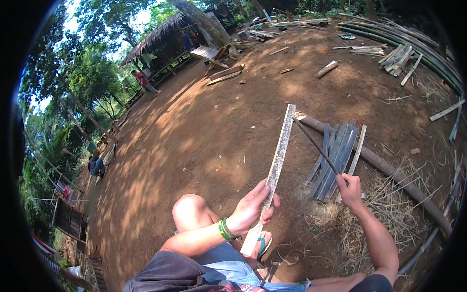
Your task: The person sits on the ground and uses a machete to split long bamboo poles into thin strips. They hold the bamboo vertically and strike it with the blade to separate the sections, then inspect the resulting strips and place them in a pile.
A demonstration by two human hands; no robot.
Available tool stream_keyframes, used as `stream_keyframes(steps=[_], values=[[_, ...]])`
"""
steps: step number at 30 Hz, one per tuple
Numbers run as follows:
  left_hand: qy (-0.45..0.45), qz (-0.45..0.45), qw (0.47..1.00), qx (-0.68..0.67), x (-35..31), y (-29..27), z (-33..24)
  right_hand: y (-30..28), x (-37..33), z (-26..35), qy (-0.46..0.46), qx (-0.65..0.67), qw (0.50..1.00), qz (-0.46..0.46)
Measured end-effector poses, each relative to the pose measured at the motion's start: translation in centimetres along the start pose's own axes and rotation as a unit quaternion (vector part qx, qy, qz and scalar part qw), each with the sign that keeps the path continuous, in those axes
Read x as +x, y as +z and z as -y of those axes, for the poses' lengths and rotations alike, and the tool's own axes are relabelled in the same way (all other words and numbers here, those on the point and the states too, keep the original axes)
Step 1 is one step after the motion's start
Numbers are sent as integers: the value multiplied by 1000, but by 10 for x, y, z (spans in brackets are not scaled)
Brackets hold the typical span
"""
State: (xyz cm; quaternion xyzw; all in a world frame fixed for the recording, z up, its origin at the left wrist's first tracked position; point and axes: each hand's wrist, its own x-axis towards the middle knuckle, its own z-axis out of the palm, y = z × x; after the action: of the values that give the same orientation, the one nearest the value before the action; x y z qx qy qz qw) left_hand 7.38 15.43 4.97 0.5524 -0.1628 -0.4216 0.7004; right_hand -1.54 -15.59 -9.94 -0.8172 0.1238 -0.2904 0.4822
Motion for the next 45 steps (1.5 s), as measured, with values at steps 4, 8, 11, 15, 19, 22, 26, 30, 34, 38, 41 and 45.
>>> stream_keyframes(steps=[4,8,11,15,19,22,26,30,34,38,41,45], values=[[-6,-3,1000,-2,1,-2,3,-1,1,4,13,11,1000,2],[-8,-4,1000,4,2,-3,4,0,1,4,9,17,1000,2],[-2,-1,1000,11,2,-5,5,1,1,4,12,27,1000,9],[0,0,1000,15,1,-3,3,2,0,2,9,27,1000,10],[1,3,1000,14,2,-4,5,3,0,0,12,26,1000,11],[0,3,1000,11,1,-4,5,4,0,0,12,29,999,11],[2,3,1000,7,1,-4,5,5,0,0,12,28,999,15],[0,3,1000,9,1,-4,4,5,0,-2,10,24,1000,17],[0,6,1000,3,1,-5,6,5,0,-2,8,17,1000,18],[3,10,1000,3,2,-5,6,5,0,-1,10,22,1000,20],[1,9,1000,2,2,-4,6,5,-1,-3,14,14,1000,18],[1,7,1000,8,1,-4,6,6,-2,-3,12,20,1000,21]])
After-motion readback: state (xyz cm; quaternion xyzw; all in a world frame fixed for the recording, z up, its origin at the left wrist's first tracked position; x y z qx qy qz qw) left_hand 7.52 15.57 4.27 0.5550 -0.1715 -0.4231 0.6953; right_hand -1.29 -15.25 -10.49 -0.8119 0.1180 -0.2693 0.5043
